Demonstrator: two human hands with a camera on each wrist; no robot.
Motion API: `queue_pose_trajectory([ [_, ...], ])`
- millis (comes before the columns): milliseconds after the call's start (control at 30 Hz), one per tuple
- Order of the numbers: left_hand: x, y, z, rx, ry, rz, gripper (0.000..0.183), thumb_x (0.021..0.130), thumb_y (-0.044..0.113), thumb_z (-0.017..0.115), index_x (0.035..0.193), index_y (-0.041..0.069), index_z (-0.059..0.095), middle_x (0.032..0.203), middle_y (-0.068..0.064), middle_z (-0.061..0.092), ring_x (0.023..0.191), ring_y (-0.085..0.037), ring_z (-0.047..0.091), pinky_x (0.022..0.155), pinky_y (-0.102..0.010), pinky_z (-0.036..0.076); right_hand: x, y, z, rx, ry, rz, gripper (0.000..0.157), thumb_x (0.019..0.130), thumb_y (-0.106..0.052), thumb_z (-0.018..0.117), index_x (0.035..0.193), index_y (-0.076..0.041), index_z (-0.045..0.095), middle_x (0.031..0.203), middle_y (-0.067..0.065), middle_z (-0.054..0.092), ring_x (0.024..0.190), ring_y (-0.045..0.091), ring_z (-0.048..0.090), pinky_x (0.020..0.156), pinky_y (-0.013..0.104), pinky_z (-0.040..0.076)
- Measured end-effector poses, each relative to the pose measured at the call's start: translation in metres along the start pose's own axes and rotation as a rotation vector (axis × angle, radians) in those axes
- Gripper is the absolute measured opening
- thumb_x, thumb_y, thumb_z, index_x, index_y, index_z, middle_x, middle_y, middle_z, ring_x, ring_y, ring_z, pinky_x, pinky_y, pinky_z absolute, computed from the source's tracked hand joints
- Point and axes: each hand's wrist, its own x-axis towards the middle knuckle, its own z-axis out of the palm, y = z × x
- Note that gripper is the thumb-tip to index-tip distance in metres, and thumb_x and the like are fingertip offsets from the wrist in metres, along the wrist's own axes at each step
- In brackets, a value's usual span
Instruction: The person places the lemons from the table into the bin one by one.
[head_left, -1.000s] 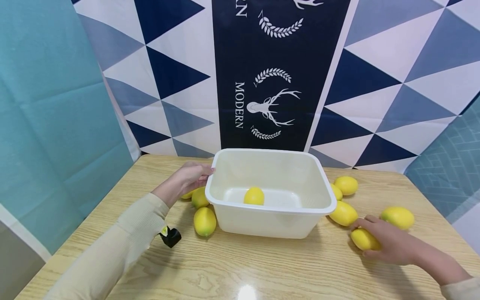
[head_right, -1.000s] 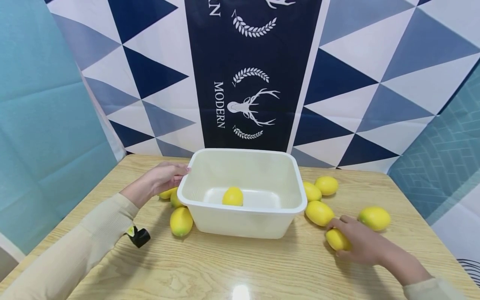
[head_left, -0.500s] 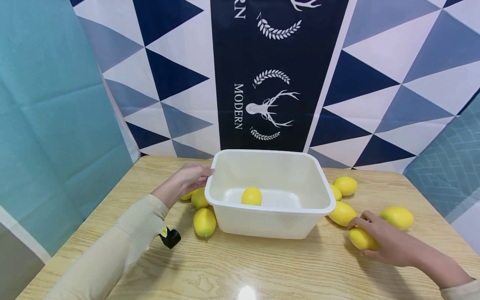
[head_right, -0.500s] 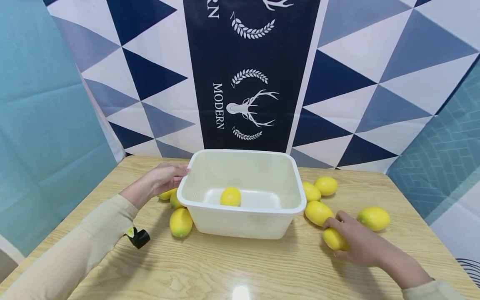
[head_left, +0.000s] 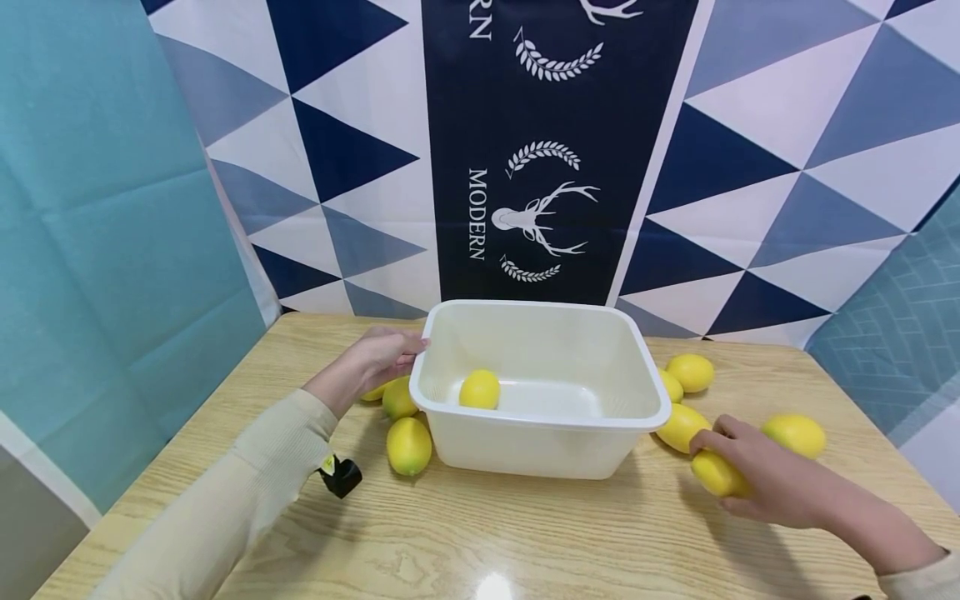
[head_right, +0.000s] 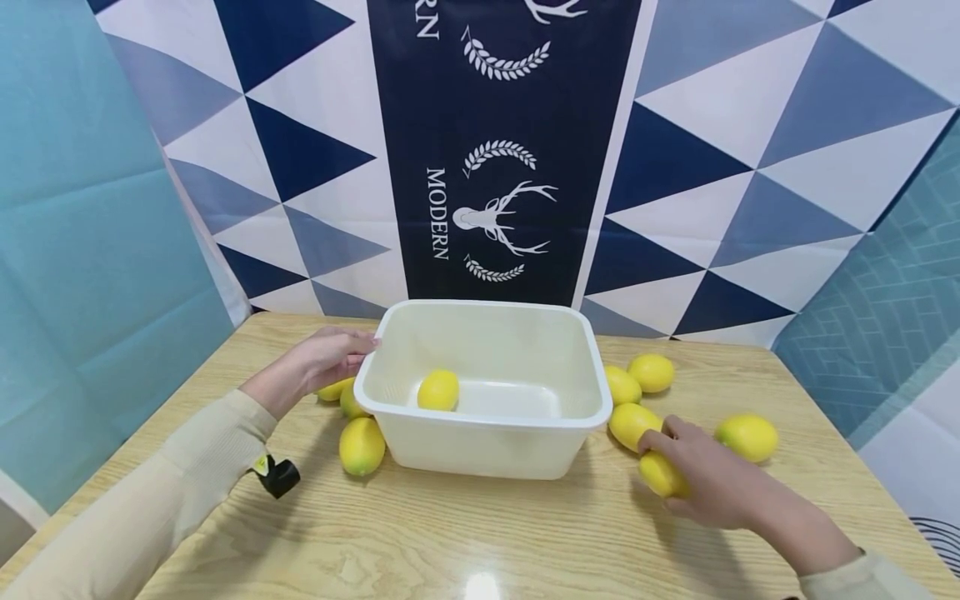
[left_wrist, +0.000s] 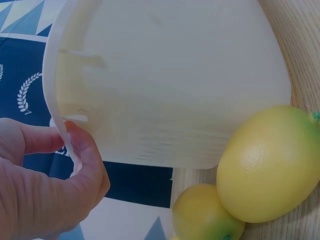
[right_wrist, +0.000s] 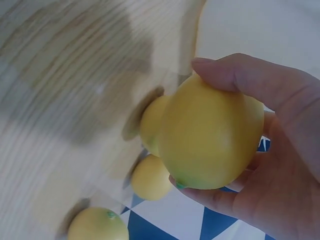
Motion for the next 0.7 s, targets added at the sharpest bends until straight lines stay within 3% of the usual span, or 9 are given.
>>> queue_pose_trajectory([
  [333,0.001,0.0,0.001,-0.01,-0.001,-0.006,0.044,0.1,0.014,0.051,0.14,-0.001,0.044,0.139,-0.017,0.05,0.12,-0.025,0.055,0.108,-0.033,0.045,0.01,-0.002,-0.011,-0.028,-0.008,0.018,0.056,0.055,-0.016,0.089,0.103,-0.023,0.06,0.09,-0.01,0.044,0.078,-0.001,0.037,0.06,0.018,0.037],
  [500,0.001,0.0,0.001,-0.007,-0.001,-0.005,0.042,0.099,0.014,0.051,0.138,0.0,0.046,0.135,-0.016,0.053,0.11,-0.02,0.058,0.105,-0.031,0.048,0.014,-0.003,-0.015,-0.016,-0.038,0.023,0.054,0.057,-0.017,0.09,0.103,-0.021,0.061,0.09,-0.01,0.046,0.079,0.001,0.039,0.061,0.019,0.039],
  [700,0.001,-0.001,-0.001,0.008,-0.007,0.007,0.041,0.099,0.015,0.052,0.137,-0.001,0.048,0.126,-0.012,0.057,0.092,-0.012,0.059,0.088,-0.021,0.054,0.019,-0.003,-0.02,-0.032,-0.055,0.017,0.054,0.057,-0.018,0.09,0.102,-0.021,0.061,0.093,-0.009,0.049,0.081,0.004,0.041,0.062,0.021,0.042],
])
